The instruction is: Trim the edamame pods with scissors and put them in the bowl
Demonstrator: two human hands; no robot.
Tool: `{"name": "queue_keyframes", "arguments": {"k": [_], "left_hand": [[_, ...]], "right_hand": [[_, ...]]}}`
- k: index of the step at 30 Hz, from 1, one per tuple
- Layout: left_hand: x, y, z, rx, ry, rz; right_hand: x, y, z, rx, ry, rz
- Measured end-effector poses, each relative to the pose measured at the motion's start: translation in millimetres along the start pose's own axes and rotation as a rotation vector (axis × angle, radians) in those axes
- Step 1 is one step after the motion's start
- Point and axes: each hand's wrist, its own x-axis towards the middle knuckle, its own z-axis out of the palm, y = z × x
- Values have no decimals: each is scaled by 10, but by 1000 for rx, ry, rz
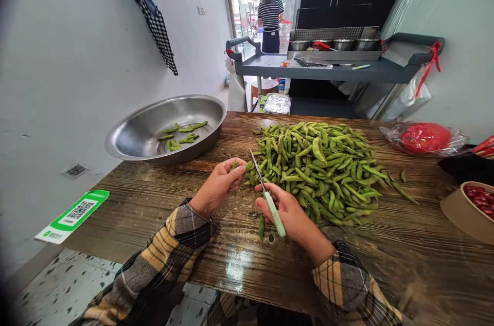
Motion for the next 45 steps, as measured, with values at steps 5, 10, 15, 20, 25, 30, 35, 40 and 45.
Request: {"name": "queue_keyframes", "arguments": {"k": [5, 10, 15, 20, 25, 30, 35, 40, 45], "left_hand": [[-31, -22, 36, 71, -31, 7], [-40, -20, 46, 108, -2, 11], [-57, 33, 66, 131, -1, 16], [-64, 38, 73, 179, 1, 21], [-51, 21, 72, 153, 27, -3], [-37, -3, 69, 106, 45, -9], [-12, -11, 55, -10, 74, -39], [7, 9, 46, -101, 113, 42], [-8, 6, 68, -154, 120, 89]], "right_hand": [[7, 45, -27, -111, -4, -65], [1, 41, -44, -160, -13, -85], [-18, 2, -46, -223, -25, -89], [-19, -3, -44, -282, 13, -103], [-1, 12, -28, -246, 28, -73], [16, 4, -17, -239, 23, -34], [12, 32, 3, -133, 18, 21], [0, 58, -4, -65, 11, -27], [-17, 30, -17, -143, 9, -55]]}}
